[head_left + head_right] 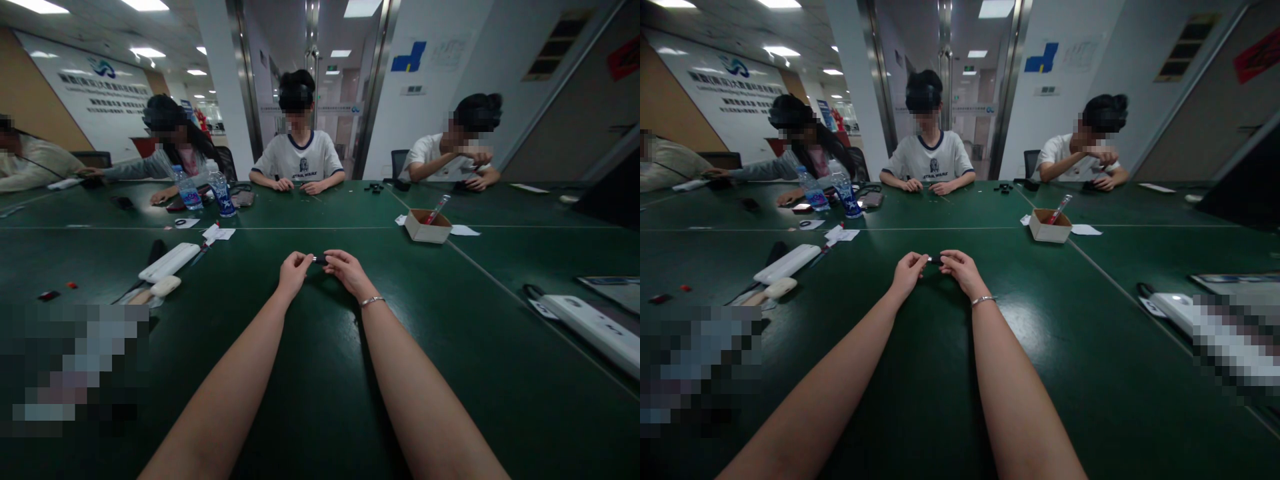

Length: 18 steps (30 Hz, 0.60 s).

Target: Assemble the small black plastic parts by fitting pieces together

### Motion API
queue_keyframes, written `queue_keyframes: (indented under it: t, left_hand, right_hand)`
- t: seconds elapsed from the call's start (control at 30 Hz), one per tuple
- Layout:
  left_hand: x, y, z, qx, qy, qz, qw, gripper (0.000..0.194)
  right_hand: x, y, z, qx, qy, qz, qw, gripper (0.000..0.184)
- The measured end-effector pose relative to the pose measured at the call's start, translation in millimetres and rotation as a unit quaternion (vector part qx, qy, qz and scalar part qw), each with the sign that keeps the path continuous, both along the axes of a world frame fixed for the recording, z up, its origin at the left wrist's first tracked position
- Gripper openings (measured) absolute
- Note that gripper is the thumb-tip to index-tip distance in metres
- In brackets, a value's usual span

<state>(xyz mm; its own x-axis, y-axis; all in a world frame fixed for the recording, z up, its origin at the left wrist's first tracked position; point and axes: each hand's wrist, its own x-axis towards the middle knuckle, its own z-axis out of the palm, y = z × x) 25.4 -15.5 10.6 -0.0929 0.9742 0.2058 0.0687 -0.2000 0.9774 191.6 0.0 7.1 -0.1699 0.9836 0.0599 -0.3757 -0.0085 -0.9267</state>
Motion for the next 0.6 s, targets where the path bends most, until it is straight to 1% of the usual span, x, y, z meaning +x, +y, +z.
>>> queue_keyframes:
  t: [0.17,0.4,0.5,0.6]
  left_hand:
    - [-0.1,3.6,-3.6,-0.008,0.001,-0.003,1.0,0.029]
    - [-2.5,8.4,-11.4,-0.017,0.032,0.004,0.999,0.032]
    - [-2.0,12.1,-14.5,-0.025,0.042,0.028,0.998,0.032]
    - [-2.1,14.4,-15.1,-0.033,0.025,0.08,0.996,0.028]
  right_hand:
    - [0.3,0.5,0.2,0.0,-0.004,-0.005,1.0,0.034]
    - [1.0,1.1,-3.4,0.01,-0.008,0.006,1.0,0.035]
    - [-3.1,7.0,-1.7,-0.013,-0.01,-0.001,1.0,0.029]
    - [-18.9,20.2,8.5,-0.069,-0.035,0.026,0.997,0.02]
